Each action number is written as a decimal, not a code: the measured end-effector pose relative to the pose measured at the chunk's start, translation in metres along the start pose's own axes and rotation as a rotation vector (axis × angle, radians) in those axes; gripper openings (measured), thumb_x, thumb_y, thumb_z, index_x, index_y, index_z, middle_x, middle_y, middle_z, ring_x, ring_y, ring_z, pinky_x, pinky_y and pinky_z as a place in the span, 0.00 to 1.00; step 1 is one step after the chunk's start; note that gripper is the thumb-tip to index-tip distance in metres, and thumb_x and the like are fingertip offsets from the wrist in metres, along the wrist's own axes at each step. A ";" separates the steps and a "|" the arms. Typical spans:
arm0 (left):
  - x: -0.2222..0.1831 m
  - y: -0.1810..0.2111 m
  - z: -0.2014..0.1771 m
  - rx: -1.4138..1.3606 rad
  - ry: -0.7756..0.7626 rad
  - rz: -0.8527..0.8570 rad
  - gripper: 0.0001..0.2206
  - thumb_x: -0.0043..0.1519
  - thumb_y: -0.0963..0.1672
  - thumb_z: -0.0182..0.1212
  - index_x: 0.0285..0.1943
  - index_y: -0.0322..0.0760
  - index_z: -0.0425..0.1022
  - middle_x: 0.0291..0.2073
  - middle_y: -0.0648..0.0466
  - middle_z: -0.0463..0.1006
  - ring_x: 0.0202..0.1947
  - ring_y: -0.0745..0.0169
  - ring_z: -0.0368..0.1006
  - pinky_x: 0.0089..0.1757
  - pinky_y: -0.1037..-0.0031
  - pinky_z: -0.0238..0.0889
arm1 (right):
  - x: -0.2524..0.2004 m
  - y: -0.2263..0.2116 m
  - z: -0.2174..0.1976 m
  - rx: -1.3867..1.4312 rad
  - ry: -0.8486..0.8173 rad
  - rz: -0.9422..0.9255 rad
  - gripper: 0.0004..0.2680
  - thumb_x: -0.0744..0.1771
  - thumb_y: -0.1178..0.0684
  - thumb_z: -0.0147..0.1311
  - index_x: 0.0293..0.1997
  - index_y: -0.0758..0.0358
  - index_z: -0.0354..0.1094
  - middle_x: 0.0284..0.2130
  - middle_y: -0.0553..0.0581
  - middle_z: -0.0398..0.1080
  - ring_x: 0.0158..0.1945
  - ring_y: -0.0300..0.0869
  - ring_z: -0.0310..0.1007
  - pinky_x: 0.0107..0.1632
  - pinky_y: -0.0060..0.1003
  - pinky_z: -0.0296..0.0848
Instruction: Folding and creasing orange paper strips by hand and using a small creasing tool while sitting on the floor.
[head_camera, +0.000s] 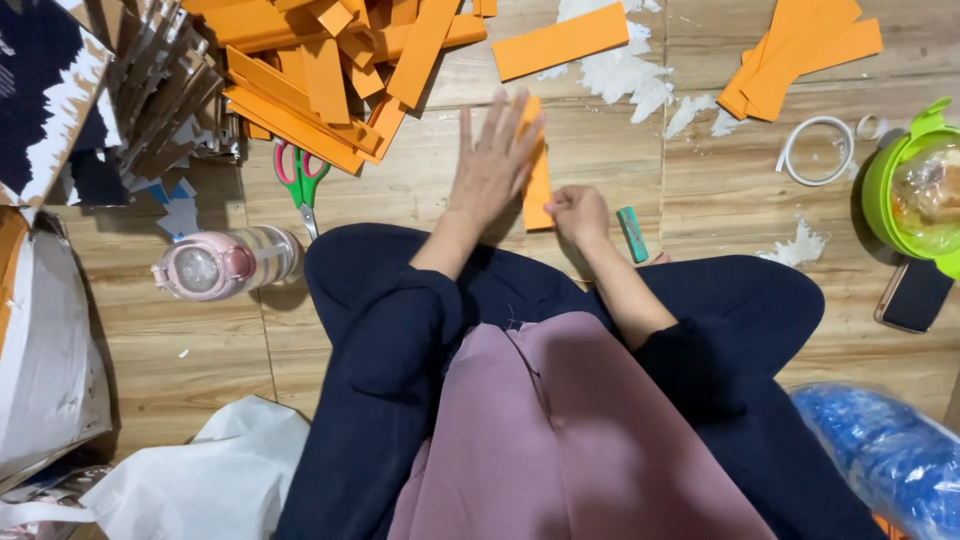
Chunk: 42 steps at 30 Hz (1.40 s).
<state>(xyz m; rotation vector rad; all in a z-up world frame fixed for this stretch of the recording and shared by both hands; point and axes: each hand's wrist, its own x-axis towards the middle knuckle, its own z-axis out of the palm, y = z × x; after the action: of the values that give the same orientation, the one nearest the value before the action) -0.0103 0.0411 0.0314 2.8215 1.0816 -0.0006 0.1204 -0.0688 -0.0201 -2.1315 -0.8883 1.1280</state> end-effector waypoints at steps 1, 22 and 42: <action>-0.004 0.004 0.012 0.000 -0.001 0.000 0.30 0.62 0.48 0.54 0.70 0.53 0.40 0.66 0.54 0.31 0.66 0.51 0.28 0.59 0.45 0.25 | 0.004 0.008 0.007 0.000 0.000 0.001 0.01 0.59 0.62 0.54 0.26 0.64 0.70 0.15 0.50 0.66 0.18 0.35 0.62 0.26 0.28 0.63; -0.004 0.018 0.031 -0.047 -0.364 -0.120 0.45 0.48 0.60 0.58 0.70 0.53 0.36 0.68 0.61 0.30 0.66 0.45 0.24 0.56 0.33 0.17 | -0.026 0.010 -0.059 -0.897 0.099 -0.206 0.07 0.59 0.52 0.56 0.31 0.64 0.68 0.22 0.62 0.69 0.31 0.57 0.72 0.32 0.49 0.71; 0.001 0.013 0.022 -0.139 -0.433 -0.094 0.52 0.44 0.57 0.67 0.70 0.38 0.32 0.68 0.53 0.28 0.66 0.41 0.23 0.58 0.39 0.19 | 0.078 -0.062 -0.018 -1.098 0.580 -1.170 0.08 0.56 0.57 0.53 0.33 0.63 0.65 0.24 0.54 0.57 0.28 0.44 0.62 0.25 0.33 0.63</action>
<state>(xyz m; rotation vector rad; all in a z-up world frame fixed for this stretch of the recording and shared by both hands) 0.0001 0.0291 0.0112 2.4787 1.0582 -0.4985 0.1511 0.0263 -0.0040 -1.7607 -2.2471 -0.6882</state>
